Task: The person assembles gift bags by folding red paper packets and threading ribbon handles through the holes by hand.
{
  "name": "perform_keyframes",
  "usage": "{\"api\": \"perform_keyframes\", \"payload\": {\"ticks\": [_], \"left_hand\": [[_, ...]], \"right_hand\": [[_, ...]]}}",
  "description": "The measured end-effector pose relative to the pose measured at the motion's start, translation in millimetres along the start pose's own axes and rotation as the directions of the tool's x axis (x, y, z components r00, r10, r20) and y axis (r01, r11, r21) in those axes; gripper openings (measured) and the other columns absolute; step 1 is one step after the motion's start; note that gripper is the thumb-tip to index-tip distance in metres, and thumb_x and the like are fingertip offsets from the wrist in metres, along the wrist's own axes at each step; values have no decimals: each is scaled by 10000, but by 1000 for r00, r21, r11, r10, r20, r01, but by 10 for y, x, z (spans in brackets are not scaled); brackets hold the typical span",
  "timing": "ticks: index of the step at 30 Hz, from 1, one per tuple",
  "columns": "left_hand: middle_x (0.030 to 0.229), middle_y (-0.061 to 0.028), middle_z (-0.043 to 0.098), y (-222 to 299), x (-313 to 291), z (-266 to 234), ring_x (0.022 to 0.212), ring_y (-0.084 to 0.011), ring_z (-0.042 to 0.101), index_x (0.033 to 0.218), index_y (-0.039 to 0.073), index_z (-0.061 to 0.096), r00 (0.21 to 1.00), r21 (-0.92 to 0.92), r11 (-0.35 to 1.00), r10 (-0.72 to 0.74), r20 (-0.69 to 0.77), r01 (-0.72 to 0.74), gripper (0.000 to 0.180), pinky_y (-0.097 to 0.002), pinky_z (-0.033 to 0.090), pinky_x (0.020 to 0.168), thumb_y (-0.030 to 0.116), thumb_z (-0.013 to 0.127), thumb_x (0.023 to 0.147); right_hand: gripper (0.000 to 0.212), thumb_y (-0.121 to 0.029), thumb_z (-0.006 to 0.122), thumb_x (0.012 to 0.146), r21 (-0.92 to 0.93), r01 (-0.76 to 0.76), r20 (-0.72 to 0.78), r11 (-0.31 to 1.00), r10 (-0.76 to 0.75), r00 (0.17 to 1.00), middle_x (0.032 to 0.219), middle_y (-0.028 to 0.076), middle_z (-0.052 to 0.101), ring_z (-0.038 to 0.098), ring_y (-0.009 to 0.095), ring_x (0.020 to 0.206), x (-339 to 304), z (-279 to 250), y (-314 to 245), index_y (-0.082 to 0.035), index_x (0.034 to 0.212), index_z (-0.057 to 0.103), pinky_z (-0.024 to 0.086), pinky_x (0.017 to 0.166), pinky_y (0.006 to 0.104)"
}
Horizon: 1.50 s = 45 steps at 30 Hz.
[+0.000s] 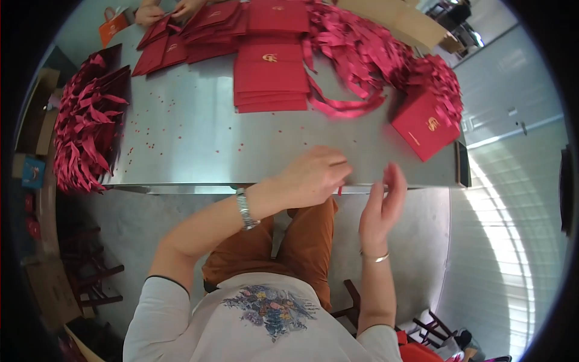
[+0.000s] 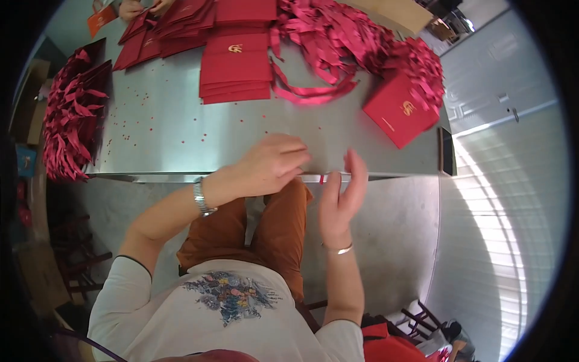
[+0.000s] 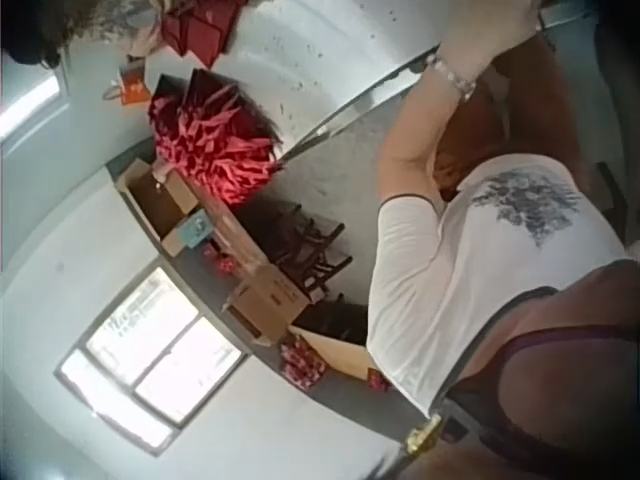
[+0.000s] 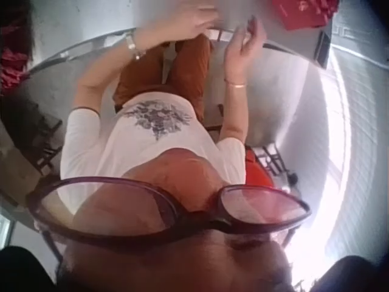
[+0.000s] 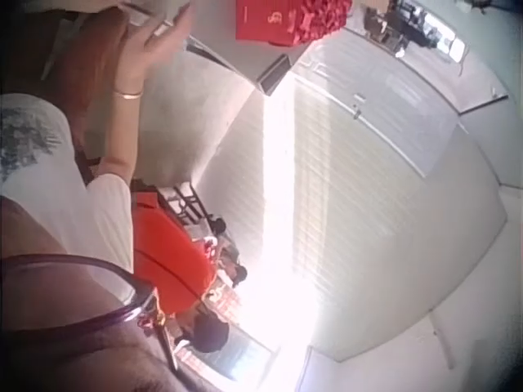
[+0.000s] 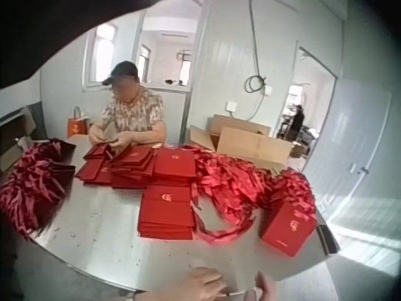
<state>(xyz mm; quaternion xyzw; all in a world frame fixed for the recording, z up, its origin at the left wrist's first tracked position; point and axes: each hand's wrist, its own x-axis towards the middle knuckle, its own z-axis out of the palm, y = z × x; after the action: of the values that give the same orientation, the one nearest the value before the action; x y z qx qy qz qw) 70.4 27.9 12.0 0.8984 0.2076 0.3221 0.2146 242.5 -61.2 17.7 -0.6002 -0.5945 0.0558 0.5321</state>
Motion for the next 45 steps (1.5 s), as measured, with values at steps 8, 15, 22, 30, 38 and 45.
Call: {"api": "perform_keyframes", "payload": {"ticks": [8,15,22,30,38,45], "left_hand": [[1266,-283,532,-1180,17,-1002,1166,-432,512,1309,-45,475,589,131,648,-566,-577,751,607,-463,436,983,301,672,852],[1138,-261,593,-1471,21,-1206,1067,-432,579,1233,-46,494,546,-154,616,-768,-334,772,619,-463,492,895,267,751,764],[1210,-254,507,-707,-385,-982,1057,-418,571,1390,-28,387,575,-31,631,-725,-380,775,699,-445,496,892,172,716,806],[1201,-216,520,-455,-663,-812,960,-325,580,1441,-14,340,508,-227,672,-701,-500,705,770,-380,493,857,68,733,783],[1296,-229,484,-373,-446,-807,1169,-414,504,1277,-26,519,726,310,722,-375,-576,619,540,-470,428,957,154,696,799],[1063,-138,632,-1000,-225,-873,1061,-314,582,1109,27,615,877,406,800,-292,-381,443,317,-489,417,882,107,633,802]], "right_hand": [[326,-201,649,841,-390,390,409,834,-223,885,1158,167,606,553,364,1088,1319,1284,312,-22,1110,610,436,928,463],[196,-228,653,847,-425,163,292,890,-36,956,881,163,644,597,374,894,1409,1413,529,-32,859,643,486,781,469],[136,-114,649,858,-324,332,97,886,-318,943,880,172,665,628,357,841,1376,1343,457,6,920,667,499,775,424],[88,-81,652,885,63,272,107,960,-278,955,792,138,635,605,292,696,1045,1120,49,-26,946,683,485,652,357],[217,-163,682,799,-326,437,309,838,-342,887,899,69,661,620,265,837,599,1117,-31,-85,1002,699,460,723,394],[282,-204,710,769,-267,556,301,787,-480,824,925,42,641,600,233,874,580,1372,-356,-104,1031,679,439,763,387]]}}
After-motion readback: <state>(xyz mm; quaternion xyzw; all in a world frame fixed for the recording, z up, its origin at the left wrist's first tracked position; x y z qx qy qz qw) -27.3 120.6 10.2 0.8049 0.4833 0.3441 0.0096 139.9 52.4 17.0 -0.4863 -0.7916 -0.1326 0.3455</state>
